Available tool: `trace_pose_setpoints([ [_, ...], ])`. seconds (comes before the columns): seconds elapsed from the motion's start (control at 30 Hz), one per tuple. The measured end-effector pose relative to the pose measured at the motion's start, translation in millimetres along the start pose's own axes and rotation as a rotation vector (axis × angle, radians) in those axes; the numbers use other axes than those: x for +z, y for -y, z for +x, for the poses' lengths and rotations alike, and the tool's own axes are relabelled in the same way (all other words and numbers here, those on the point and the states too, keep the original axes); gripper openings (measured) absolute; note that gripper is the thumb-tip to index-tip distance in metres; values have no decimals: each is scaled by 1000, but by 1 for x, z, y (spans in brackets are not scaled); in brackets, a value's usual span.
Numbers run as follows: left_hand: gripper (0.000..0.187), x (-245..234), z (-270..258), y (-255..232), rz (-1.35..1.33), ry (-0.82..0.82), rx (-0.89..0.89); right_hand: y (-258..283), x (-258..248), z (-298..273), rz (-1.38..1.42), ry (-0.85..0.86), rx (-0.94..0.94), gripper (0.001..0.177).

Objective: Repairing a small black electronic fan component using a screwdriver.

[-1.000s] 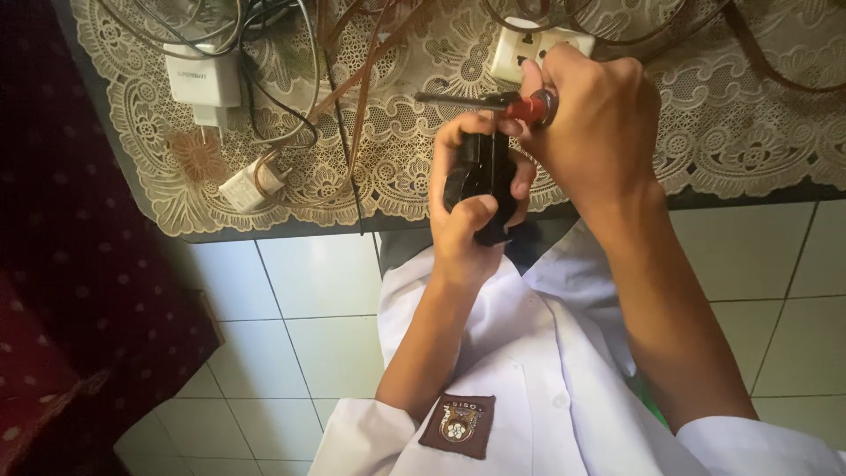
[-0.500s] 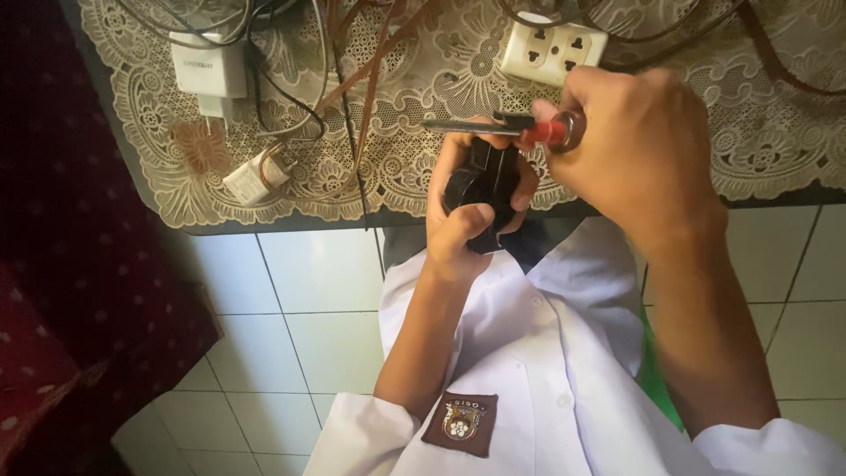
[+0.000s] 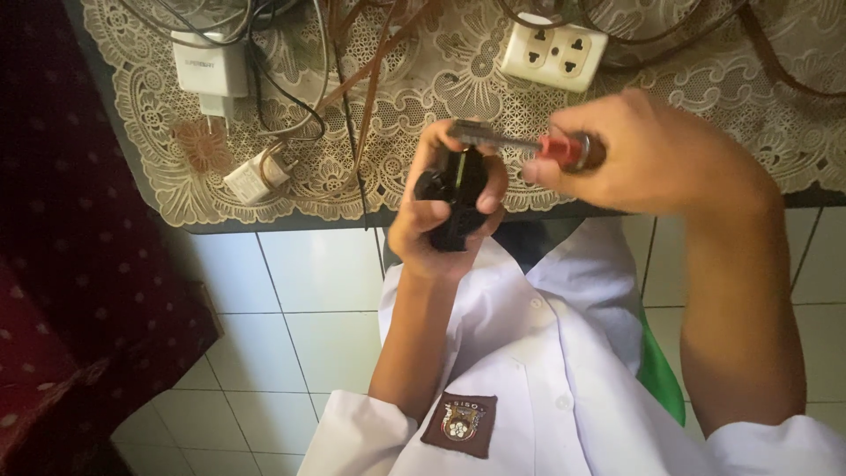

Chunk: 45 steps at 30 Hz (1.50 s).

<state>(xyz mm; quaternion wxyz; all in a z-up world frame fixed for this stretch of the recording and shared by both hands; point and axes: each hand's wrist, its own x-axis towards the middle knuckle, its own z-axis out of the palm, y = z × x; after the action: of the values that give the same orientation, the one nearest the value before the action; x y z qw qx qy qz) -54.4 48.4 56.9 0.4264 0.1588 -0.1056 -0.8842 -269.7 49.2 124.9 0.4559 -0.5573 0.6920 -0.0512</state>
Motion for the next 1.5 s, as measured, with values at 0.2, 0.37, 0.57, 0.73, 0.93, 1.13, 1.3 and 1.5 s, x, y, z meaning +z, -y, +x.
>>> trace_pose_setpoints([
  [0.2, 47, 4, -5, -11, -218, 49, -9, -2, 14, -25, 59, 46, 9, 40],
  [0.37, 41, 8, -6, -15, -305, 78, -9, -12, 32, -58, 124, -5, 14, 39],
  [0.57, 49, 7, -4, -17, -362, 25, -15, -5, 39, -95, 137, -184, -241, 52],
  [0.73, 51, 2, -5, -15, -77, 33, 109, 11, 37, -111, 70, -341, -222, 54],
  [0.93, 57, 13, -8, -22, 157, -29, 124, 11, 39, -114, 22, -349, -218, 54],
  [1.13, 58, 13, -8, -17, 316, -66, 195, 20, 36, -116, -47, -338, -204, 52],
  [1.3, 51, 4, -9, -13, 188, -64, 218, 9, 41, -109, -41, -269, -202, 52],
  [1.5, 52, -4, -11, -24, 278, -64, 48, 11, 41, -104, -83, -297, -293, 48],
])
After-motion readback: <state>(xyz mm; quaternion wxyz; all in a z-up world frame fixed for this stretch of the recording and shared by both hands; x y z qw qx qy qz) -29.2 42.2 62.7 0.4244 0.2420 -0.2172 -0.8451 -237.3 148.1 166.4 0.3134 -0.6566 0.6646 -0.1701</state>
